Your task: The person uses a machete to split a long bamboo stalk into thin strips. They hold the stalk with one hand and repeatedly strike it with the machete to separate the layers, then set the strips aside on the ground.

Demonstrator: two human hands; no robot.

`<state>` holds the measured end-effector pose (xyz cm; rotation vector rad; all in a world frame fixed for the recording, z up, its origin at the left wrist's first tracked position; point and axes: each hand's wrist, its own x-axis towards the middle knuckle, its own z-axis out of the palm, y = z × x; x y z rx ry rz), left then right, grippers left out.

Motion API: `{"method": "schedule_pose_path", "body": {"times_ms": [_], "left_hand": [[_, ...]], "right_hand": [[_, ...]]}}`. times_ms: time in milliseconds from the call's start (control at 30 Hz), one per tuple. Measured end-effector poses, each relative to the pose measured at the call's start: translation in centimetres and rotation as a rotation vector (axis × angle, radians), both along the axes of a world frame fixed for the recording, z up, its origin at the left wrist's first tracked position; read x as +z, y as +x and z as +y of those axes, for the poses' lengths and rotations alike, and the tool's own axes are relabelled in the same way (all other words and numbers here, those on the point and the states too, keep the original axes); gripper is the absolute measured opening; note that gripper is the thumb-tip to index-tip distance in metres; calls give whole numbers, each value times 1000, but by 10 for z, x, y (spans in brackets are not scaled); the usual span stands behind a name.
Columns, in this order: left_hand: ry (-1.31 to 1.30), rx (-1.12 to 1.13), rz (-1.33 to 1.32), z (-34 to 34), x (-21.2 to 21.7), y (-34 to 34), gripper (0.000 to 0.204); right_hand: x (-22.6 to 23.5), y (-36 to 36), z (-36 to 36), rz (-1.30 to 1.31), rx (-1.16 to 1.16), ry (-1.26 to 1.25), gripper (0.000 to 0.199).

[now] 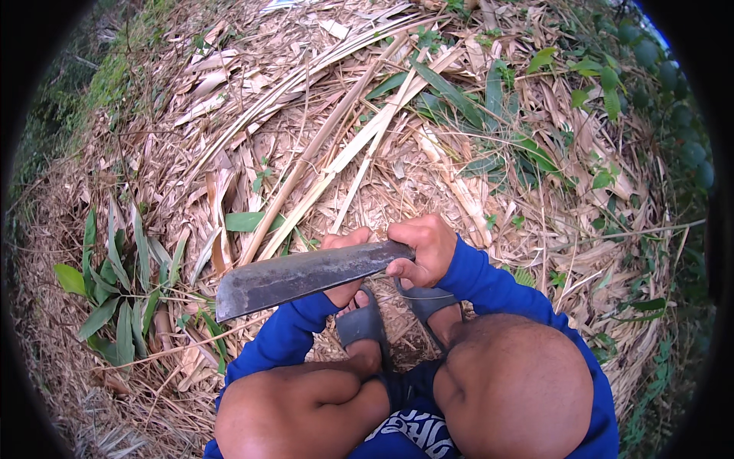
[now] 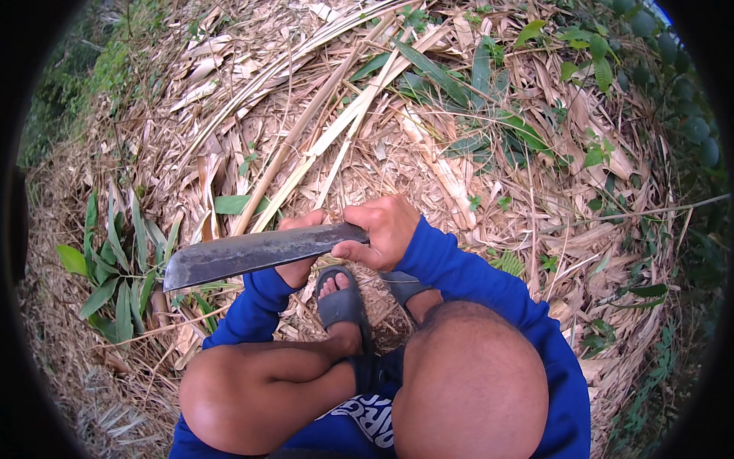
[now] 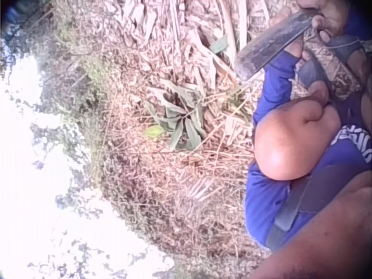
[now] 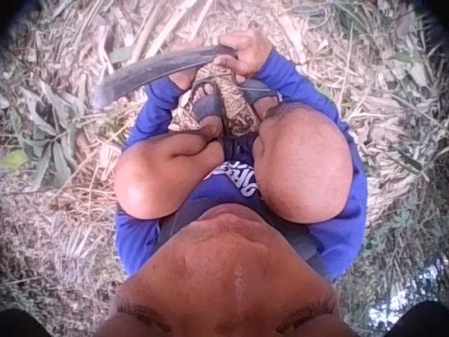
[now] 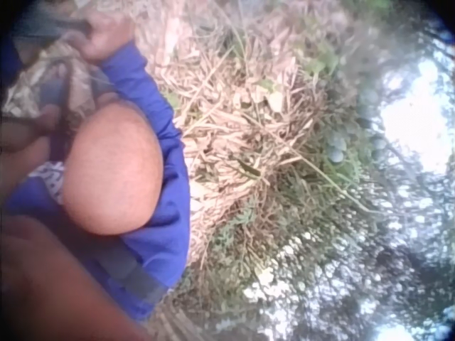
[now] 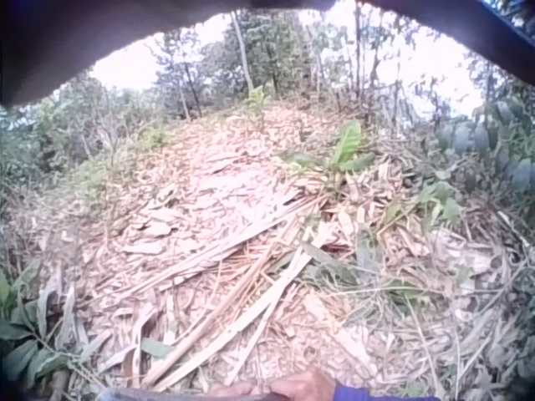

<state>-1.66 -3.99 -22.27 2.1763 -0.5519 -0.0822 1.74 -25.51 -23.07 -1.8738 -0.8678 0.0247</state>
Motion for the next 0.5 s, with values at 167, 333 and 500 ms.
{"method": "schedule_pose_path", "body": {"times_ms": [167, 333, 500], "left_hand": [[0, 32, 171, -4, 35, 5, 11], [-280, 93, 78, -8, 19, -5, 9], [43, -3, 74, -7, 34, 3, 15]], "right_hand": [[-20, -3, -12, 22, -66, -10, 62], [-26, -10, -21, 74, -98, -8, 59], [-6, -6, -11, -27, -37, -20, 59]]}}
